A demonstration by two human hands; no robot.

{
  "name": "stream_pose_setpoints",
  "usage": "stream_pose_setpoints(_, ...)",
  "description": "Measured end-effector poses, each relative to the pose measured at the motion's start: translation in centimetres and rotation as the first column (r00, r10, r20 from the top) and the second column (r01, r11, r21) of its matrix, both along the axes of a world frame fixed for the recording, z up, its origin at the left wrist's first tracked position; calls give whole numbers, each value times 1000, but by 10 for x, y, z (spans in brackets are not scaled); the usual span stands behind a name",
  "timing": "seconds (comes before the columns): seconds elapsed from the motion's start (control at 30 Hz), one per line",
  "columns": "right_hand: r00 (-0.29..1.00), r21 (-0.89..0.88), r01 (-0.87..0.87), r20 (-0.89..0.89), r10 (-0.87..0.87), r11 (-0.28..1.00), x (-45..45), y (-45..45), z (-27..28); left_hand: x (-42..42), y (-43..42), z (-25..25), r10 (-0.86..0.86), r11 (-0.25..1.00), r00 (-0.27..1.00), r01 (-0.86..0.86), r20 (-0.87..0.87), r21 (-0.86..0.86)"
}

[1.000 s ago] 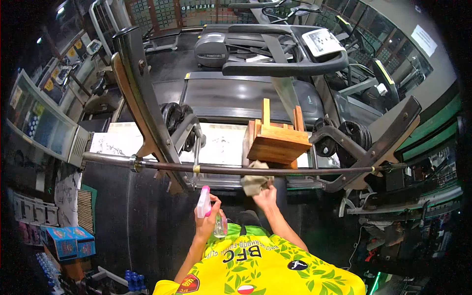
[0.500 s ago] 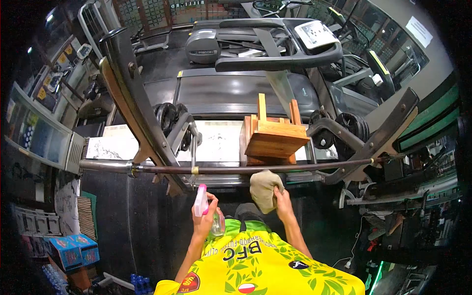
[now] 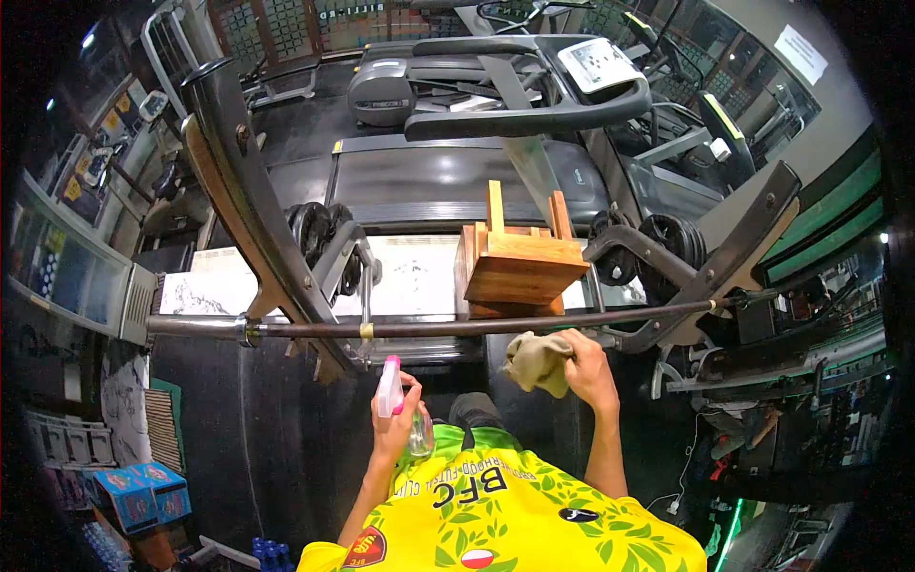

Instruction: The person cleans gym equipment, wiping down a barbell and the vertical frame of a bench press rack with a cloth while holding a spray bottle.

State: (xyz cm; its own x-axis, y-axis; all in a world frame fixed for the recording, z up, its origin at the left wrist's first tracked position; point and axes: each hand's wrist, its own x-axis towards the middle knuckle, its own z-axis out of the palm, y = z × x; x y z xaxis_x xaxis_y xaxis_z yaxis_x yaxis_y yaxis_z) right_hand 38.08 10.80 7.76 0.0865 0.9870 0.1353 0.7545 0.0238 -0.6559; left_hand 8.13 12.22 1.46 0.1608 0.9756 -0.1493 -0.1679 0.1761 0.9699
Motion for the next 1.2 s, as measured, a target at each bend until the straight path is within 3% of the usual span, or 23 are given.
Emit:
stream_pose_setpoints(0.03,1000,0,-2,1,2,1000,3,5,1,0,0,1,-3,1000,1000,3,-14,-1)
stream_pose_setpoints(0.1,961,-52,6,-275,-20,999,11,17,2,0,-1,2,-6,1000,1000,6,-28,-1)
stream_pose_setpoints(0.17,958,1,49,-282,-47,999,26,39,-20,1,-2,3,-3,1000,1000,3,-21,2)
stream_pose_setpoints(0.23,972,-120,167,-145,-183,979,31,61,-37,2,-4,4,-19,1000,999,18,-28,-9)
stream_pose_setpoints(0.3,943,-92,270,227,-244,958,39,78,-87,2,-6,4,-33,999,999,32,-37,-19)
stream_pose_setpoints(0.33,908,-209,249,390,-152,946,36,84,-91,2,-7,4,-22,1000,999,22,-24,-10)
stream_pose_setpoints(0.37,922,-125,244,338,-190,962,36,86,-108,2,-8,3,-8,1000,1000,8,-10,0)
stream_pose_setpoints(0.43,912,93,315,247,-329,944,17,81,-87,0,-9,2,3,1000,1000,-3,-25,-4)
stream_pose_setpoints(0.47,913,90,312,248,-325,946,13,78,-82,-2,-10,1,7,1000,999,-7,-39,-11)
stream_pose_setpoints(0.53,958,281,288,-90,-274,915,8,73,-77,-4,-11,-9,15,1000,998,-16,-53,-16)
stream_pose_setpoints(0.57,959,279,285,-89,-270,917,7,68,-77,-4,-10,-12,22,1000,997,-23,-68,-20)
stream_pose_setpoints(0.63,963,458,198,75,-260,866,2,55,-76,-3,-9,-6,44,999,997,-46,-67,-25)
stream_pose_setpoints(0.67,968,433,57,197,-156,899,-3,52,-72,-3,-8,-4,59,998,996,-61,-66,-26)
stream_pose_setpoints(0.7,968,432,58,196,-156,900,-8,53,-70,-4,-7,-6,58,998,996,-60,-68,-28)
stream_pose_setpoints(0.77,921,249,-89,389,-16,965,-14,49,-71,-4,-7,-12,50,998,996,-52,-69,-28)
stream_pose_setpoints(0.83,927,226,-95,375,4,970,-1,62,-82,-5,-8,-20,24,998,998,-27,-66,-51)
stream_pose_setpoints(0.9,943,-240,-5,321,84,971,8,77,-81,-4,-11,-20,-5,998,998,0,-63,-70)
stream_pose_setpoints(0.97,961,-276,20,270,58,961,10,95,-83,1,-10,-16,16,999,999,-18,-50,-27)
stream_pose_setpoints(1.03,941,-565,69,311,134,822,12,112,-82,5,-10,-15,8,1000,999,-9,-47,-21)
stream_pose_setpoints(1.17,925,-682,-2,277,260,732,34,133,-130,8,-12,-18,12,999,1000,-12,-6,-44)
stream_pose_setpoints(1.2,902,-644,-38,307,304,764,38,130,-137,9,-12,-18,9,999,1000,-9,0,-48)
